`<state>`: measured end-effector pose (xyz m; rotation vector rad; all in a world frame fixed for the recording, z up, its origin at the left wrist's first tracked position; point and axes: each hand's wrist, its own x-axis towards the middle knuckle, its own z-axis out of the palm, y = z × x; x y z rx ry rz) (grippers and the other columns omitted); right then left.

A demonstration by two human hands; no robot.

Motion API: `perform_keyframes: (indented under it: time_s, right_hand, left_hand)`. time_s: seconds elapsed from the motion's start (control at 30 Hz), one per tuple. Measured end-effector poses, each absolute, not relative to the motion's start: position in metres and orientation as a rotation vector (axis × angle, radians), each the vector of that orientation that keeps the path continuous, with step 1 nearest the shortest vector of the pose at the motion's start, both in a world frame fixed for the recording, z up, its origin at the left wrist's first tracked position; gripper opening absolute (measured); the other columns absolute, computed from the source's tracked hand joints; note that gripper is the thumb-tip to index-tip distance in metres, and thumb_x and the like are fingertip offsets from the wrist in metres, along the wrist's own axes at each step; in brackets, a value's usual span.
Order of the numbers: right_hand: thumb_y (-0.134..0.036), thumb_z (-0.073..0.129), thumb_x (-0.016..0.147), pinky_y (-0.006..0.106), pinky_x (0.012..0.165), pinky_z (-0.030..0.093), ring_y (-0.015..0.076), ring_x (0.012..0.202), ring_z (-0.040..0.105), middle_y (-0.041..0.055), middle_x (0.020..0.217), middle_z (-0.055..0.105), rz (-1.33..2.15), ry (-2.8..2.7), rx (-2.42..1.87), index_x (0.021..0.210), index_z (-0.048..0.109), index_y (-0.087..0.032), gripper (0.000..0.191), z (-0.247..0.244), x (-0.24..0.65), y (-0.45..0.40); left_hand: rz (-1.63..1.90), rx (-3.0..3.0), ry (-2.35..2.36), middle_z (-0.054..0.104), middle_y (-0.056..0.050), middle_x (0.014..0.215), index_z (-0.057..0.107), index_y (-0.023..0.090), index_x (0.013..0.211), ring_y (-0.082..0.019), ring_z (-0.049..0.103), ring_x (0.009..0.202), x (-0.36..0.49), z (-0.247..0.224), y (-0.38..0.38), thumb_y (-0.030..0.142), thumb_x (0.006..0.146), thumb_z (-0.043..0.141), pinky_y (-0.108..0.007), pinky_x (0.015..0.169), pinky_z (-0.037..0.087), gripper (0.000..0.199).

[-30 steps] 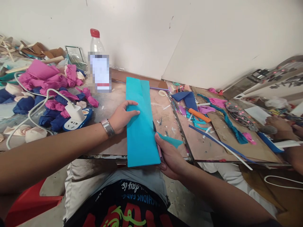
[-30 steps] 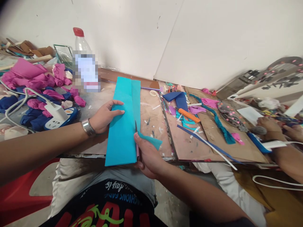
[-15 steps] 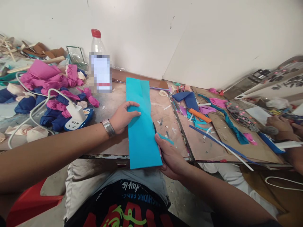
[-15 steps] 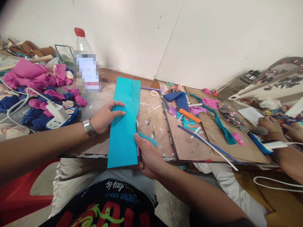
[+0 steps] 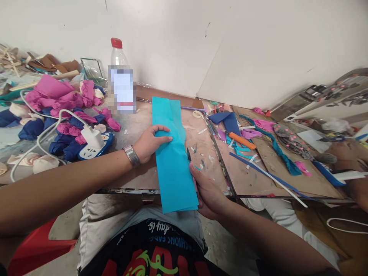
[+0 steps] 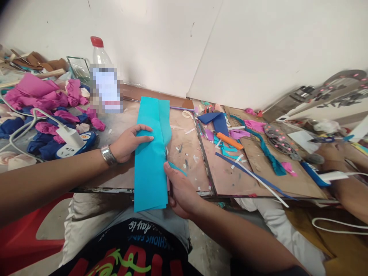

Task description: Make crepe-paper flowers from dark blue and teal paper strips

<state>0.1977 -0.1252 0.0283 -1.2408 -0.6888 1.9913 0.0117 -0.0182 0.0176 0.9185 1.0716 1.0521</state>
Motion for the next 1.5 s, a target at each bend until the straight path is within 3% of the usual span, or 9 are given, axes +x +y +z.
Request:
perform_keyframes:
  time_s: [0.13, 0.43, 1.07, 1.5]
  right_hand:
    - [-0.073, 0.081, 0.07, 0.016, 0.028, 0.021, 0.0043, 0.027, 0.032, -0.0121, 0.037, 0.043, 1.981, -0.682, -1.255, 0.07, 0.046, -0.022, 0.062, 0.028, 0.199, -0.126]
    - [-0.069, 0.082, 0.072, 0.014, 0.03, 0.021, 0.0023, 0.028, 0.029, -0.011, 0.04, 0.046, 2.075, -0.702, -1.133, 0.071, 0.046, -0.02, 0.061, 0.033, 0.2, -0.133]
    - [-0.071, 0.08, 0.073, 0.015, 0.03, 0.02, 0.0026, 0.03, 0.027, -0.0117, 0.041, 0.041, 2.025, -0.704, -1.194, 0.072, 0.045, -0.021, 0.061, 0.03, 0.196, -0.136]
    - [-0.071, 0.082, 0.069, 0.014, 0.028, 0.021, 0.0029, 0.029, 0.032, -0.0115, 0.043, 0.049, 1.965, -0.66, -1.235, 0.076, 0.049, -0.021, 0.061, 0.03, 0.191, -0.133]
  left_hand:
    - [1.057, 0.914, 1.081, 0.071, -0.005, 0.093, 0.064, 0.022, 0.108, -0.021, 0.069, 0.076, 0.011, 0.018, -0.018, 0.026, 0.066, 0.085, -0.033, 0.06, 0.059, 0.046]
    - [1.083, 0.922, 1.115, 0.068, -0.002, 0.08, 0.064, 0.024, 0.109, -0.021, 0.068, 0.069, 0.007, 0.019, -0.014, 0.028, 0.068, 0.083, -0.031, 0.056, 0.057, 0.046]
    - [1.082, 0.912, 1.078, 0.07, -0.003, 0.082, 0.064, 0.023, 0.11, -0.021, 0.069, 0.069, 0.009, 0.018, -0.015, 0.033, 0.069, 0.085, -0.032, 0.057, 0.058, 0.047]
    - [1.076, 0.902, 1.001, 0.072, -0.004, 0.088, 0.061, 0.024, 0.113, -0.022, 0.07, 0.071, 0.009, 0.02, -0.018, 0.026, 0.067, 0.086, -0.035, 0.059, 0.061, 0.053]
